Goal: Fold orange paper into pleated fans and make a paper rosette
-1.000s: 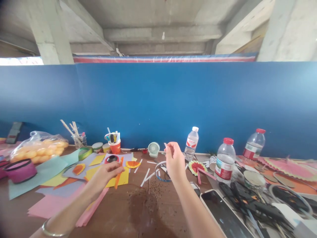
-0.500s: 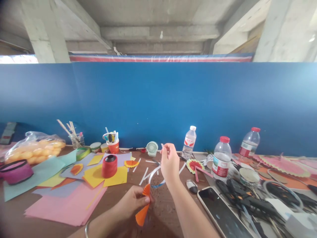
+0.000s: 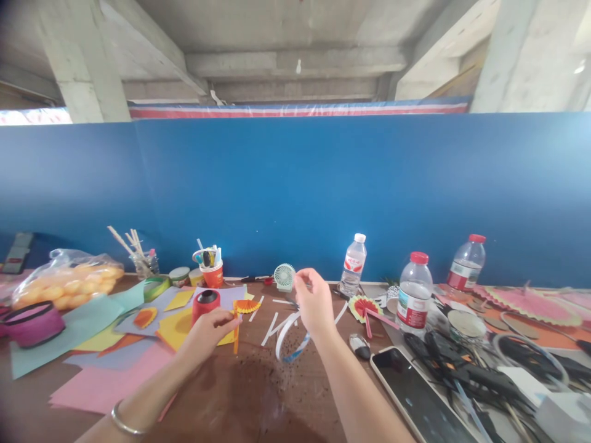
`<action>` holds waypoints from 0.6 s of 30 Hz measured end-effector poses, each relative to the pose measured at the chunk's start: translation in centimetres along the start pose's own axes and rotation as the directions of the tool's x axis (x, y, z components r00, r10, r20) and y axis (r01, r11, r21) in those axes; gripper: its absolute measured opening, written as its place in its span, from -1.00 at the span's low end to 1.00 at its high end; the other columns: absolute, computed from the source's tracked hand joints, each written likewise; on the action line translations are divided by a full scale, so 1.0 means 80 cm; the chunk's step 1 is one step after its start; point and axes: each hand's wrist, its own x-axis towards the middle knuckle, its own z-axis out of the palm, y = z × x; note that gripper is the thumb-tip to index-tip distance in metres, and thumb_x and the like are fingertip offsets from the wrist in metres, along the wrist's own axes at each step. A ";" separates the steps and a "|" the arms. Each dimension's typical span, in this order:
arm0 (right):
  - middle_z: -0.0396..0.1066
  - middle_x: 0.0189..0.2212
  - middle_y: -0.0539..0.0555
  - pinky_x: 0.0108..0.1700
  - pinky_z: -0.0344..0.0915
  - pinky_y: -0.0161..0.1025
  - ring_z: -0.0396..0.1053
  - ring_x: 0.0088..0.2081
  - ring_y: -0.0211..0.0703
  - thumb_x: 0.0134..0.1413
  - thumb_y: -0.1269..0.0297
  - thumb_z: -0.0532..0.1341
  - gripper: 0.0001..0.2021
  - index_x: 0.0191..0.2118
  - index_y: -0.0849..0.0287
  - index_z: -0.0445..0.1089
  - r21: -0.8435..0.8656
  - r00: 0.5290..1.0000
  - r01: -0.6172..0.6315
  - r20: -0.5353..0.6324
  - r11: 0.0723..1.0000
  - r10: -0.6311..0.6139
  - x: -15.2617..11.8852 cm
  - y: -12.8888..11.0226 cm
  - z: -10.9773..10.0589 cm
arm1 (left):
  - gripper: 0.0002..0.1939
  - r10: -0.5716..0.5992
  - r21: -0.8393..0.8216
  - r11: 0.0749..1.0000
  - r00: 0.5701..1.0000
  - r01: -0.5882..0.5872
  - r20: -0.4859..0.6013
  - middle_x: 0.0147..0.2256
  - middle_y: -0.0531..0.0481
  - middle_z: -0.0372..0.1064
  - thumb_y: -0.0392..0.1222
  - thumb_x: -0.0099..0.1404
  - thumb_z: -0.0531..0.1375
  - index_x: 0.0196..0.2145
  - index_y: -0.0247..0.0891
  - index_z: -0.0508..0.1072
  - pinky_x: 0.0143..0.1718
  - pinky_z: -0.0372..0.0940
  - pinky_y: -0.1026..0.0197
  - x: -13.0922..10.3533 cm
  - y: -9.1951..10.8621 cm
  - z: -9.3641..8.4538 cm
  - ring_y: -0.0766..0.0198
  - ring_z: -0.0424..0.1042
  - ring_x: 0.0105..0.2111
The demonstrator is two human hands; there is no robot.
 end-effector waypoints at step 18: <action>0.21 -0.58 -0.09 -0.67 -0.08 -0.46 -0.02 -0.70 -0.49 0.02 0.21 0.13 -0.81 -0.48 0.20 0.18 0.390 0.975 -0.147 0.211 0.909 0.067 -0.045 -0.011 0.050 | -0.79 -0.035 -0.881 0.443 0.985 0.165 0.168 -0.60 0.04 0.31 -0.11 0.01 0.21 -0.53 -0.35 0.39 -0.54 0.20 0.30 0.013 0.111 0.015 0.36 0.30 -0.60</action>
